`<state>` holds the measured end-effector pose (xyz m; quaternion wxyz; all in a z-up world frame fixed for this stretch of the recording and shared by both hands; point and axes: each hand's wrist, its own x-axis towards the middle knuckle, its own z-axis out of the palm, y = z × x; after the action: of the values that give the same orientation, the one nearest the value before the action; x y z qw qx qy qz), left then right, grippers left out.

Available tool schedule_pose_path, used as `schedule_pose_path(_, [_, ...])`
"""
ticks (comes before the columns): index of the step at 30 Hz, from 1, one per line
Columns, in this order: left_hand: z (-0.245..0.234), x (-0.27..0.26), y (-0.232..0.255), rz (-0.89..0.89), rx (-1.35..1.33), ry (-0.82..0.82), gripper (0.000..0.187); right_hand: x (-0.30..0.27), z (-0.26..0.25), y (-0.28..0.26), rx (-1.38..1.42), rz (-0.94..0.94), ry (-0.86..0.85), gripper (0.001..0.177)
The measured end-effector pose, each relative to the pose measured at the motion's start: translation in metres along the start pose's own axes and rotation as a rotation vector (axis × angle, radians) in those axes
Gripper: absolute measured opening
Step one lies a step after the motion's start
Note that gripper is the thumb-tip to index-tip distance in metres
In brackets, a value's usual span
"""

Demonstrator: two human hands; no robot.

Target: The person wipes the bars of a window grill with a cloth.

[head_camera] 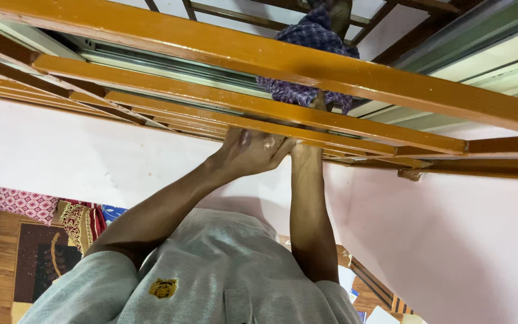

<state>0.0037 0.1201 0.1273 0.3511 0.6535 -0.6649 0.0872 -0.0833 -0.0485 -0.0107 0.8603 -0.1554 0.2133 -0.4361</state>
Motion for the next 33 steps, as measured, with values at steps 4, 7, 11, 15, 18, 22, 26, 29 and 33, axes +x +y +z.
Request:
schedule_pose_path(4, [-0.003, -0.035, 0.003, 0.097, -0.404, -0.070, 0.026, 0.004, -0.016, 0.001, -0.071, -0.016, 0.062, 0.018])
schedule_pose_path(7, [-0.009, -0.068, -0.007, 0.124, -0.551, -0.079, 0.020, 0.012, -0.022, 0.002, -0.097, -0.023, 0.092, 0.018])
schedule_pose_path(11, [-0.005, -0.097, -0.027, -0.184, -0.448, -0.112, 0.033, 0.011, -0.017, -0.002, -0.020, 0.003, 0.159, 0.020])
schedule_pose_path(15, [0.000, -0.098, -0.042, -0.364, -0.520, -0.046, 0.028, -0.002, -0.003, -0.011, 0.192, 0.193, 0.125, 0.025])
schedule_pose_path(18, [0.005, -0.089, -0.045, -0.413, -0.444, -0.042, 0.024, -0.004, 0.008, -0.012, -0.011, 0.129, 0.075, 0.026])
schedule_pose_path(22, [0.004, -0.074, -0.049, -0.328, -0.135, -0.121, 0.016, -0.012, 0.018, -0.008, -0.175, 0.023, 0.079, 0.029])
schedule_pose_path(26, [-0.002, -0.058, -0.044, -0.482, -0.159, -0.383, 0.023, -0.006, 0.013, -0.006, -0.248, -0.008, 0.117, 0.029])
schedule_pose_path(29, [0.000, -0.049, -0.055, -0.076, 0.224, -0.123, 0.041, 0.003, 0.006, -0.004, -0.304, -0.026, 0.158, 0.021])
schedule_pose_path(33, [0.020, -0.018, -0.073, 0.047, 0.097, 0.061, 0.055, 0.002, 0.016, 0.000, -0.266, -0.041, 0.202, 0.019])
